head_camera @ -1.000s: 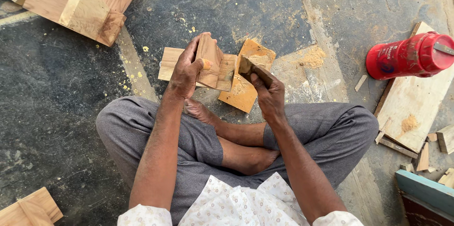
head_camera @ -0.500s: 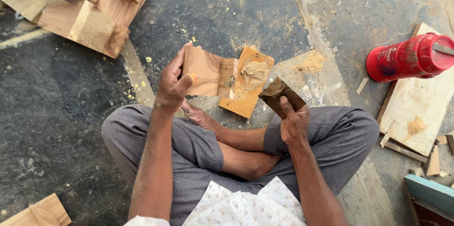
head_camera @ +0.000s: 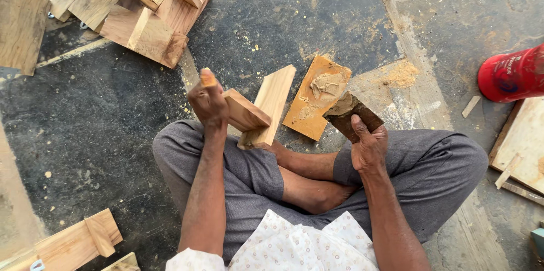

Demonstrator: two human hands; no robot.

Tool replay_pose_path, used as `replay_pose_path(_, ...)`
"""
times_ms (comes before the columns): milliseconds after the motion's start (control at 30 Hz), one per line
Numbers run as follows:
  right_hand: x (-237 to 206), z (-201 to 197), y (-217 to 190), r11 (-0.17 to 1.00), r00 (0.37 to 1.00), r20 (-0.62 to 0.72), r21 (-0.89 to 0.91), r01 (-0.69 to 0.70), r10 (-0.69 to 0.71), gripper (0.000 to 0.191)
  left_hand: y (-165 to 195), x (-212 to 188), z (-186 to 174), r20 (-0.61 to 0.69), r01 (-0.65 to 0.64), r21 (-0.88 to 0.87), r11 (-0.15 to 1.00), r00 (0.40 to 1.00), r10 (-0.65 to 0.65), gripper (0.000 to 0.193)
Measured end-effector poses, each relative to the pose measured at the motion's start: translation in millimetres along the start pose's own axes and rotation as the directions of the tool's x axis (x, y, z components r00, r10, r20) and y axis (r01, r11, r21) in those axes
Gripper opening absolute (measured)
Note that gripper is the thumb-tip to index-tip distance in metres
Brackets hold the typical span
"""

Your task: The person sits cross-legged on the floor and sands small wooden pieces using a sanding block, rubbing the block along the edges and surfaces of each piece. They set finished pieces aside with other completed wooden parts and pick up new pieces to sand.

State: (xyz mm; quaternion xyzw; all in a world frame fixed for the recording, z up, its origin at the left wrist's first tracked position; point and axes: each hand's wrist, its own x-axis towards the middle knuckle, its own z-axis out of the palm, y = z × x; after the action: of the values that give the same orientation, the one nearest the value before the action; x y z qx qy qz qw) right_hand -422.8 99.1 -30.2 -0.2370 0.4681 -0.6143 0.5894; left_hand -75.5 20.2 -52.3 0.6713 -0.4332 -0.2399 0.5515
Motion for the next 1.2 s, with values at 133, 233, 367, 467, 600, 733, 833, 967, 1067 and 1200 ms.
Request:
replay_pose_path(133,-1,-4,-4,1.000,1.000,0.003,0.024,0.009,-0.010,0.030,-14,9,13,-0.026,0.263,-0.552,0.791,0.943,-0.332,0.071)
replay_pose_path(233,1,-5,-9,0.997,1.000,-0.018,0.069,0.018,-0.017,0.030,-13,3,19,0.217,0.583,-0.735,0.346,0.686,-0.694,0.070)
replay_pose_path(367,3,-2,-12,0.996,0.999,-0.028,0.092,0.017,-0.014,0.029,-6,-9,19,0.607,0.676,-0.711,-0.193,0.451,-0.655,0.066)
replay_pose_path(467,3,1,-13,0.995,1.000,-0.018,0.094,0.010,-0.008,0.030,-2,-11,17,0.688,0.678,-0.672,-0.299,0.422,-0.590,0.064)
replay_pose_path(600,4,1,-13,0.996,0.999,-0.028,0.084,0.017,-0.015,0.029,1,-10,15,0.711,0.679,-0.663,-0.316,0.439,-0.549,0.062)
replay_pose_path(733,5,-3,-10,0.997,0.999,-0.037,0.079,0.007,-0.004,0.026,1,-11,16,0.720,0.677,-0.661,-0.325,0.448,-0.530,0.062)
replay_pose_path(833,5,-5,-8,0.999,0.998,-0.065,0.054,0.006,-0.002,0.026,0,-12,16,0.721,0.676,-0.661,-0.325,0.453,-0.525,0.062)
replay_pose_path(967,6,-6,-7,0.999,0.997,-0.073,0.053,0.001,0.003,0.026,-2,-11,17,0.715,0.669,-0.668,-0.327,0.454,-0.531,0.064)
replay_pose_path(1067,6,-4,-7,0.998,0.998,-0.066,0.063,0.009,-0.005,0.027,-4,-12,19,0.713,0.666,-0.669,-0.331,0.449,-0.539,0.066)
replay_pose_path(1200,4,1,-7,0.994,0.998,-0.063,0.112,0.011,-0.004,0.028,-9,-13,22,0.697,0.657,-0.678,-0.330,0.431,-0.574,0.070)
